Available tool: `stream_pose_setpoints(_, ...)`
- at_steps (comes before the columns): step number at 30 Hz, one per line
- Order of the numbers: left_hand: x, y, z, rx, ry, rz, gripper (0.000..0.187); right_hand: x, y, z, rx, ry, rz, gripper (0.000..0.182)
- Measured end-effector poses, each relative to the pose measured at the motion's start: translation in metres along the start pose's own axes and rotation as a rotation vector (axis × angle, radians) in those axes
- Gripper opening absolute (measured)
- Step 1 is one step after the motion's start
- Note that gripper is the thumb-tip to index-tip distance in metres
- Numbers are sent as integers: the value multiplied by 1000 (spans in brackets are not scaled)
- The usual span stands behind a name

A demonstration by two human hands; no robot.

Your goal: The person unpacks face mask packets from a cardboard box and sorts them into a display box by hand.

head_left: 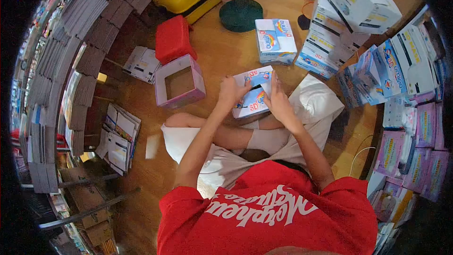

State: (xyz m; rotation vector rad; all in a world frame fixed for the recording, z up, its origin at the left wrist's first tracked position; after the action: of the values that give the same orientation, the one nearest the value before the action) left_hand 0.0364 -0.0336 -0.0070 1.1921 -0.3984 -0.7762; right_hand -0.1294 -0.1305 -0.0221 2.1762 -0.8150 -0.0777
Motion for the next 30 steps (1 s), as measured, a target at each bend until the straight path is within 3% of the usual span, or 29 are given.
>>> stream_pose_setpoints(2, 2, 15, -19, -3, 10, -318, 80, 5, -2, -12, 107, -37, -103, 78)
stream_pose_setpoints(3, -2, -12, 19, -137, -49, -302, 78, -5, 43, 18, 46, -58, -170, 76)
stream_pose_setpoints(8, -6, 1, -48, -412, -134, -193, 66, 2, 54, 21, 267, -239, -290, 54)
stream_pose_setpoints(11, -17, -9, -109, -765, -73, 85, 59, -2, 52, 80, 438, -144, -21, 36)
stream_pose_setpoints(14, -46, -1, -103, -1230, 117, -110, 52, -6, 44, 110, 614, -284, 92, 28)
stream_pose_setpoints(18, -22, -79, -173, -598, 159, 86, 44, 2, 46, 88, 178, -207, 173, 32)
stream_pose_setpoints(20, -30, -47, -129, -281, -170, 419, 48, 10, 53, 72, -188, -191, 239, 35)
stream_pose_setpoints(21, -38, -26, -101, -113, -332, 582, 50, 17, 51, 69, -321, -156, 151, 36)
stream_pose_setpoints(23, -43, 8, -51, -67, -511, 492, 54, 24, 48, 68, -584, -88, -31, 39)
stream_pose_setpoints(24, -44, 18, -33, -43, -602, 447, 56, 24, 52, 56, -471, 1, 11, 42)
stream_pose_setpoints(26, -43, 23, -22, -90, -551, 384, 51, 23, 66, 21, -247, 187, 88, 49)
stream_pose_setpoints(30, -21, 10, -42, -377, -309, 248, 42, 2, 82, -35, -350, 278, 62, 47)
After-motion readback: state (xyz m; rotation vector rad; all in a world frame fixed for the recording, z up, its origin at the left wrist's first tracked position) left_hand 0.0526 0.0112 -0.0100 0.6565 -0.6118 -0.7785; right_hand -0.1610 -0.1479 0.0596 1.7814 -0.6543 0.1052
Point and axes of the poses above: each hand's wrist, its own x-axis towards the middle knuckle, its own y-axis out of the back of the hand, z = x × y, the point moved 5 cm from there along x, towards the middle knuckle, and after that the axes turned 4 degrees about -y, right-handed, at the moved point
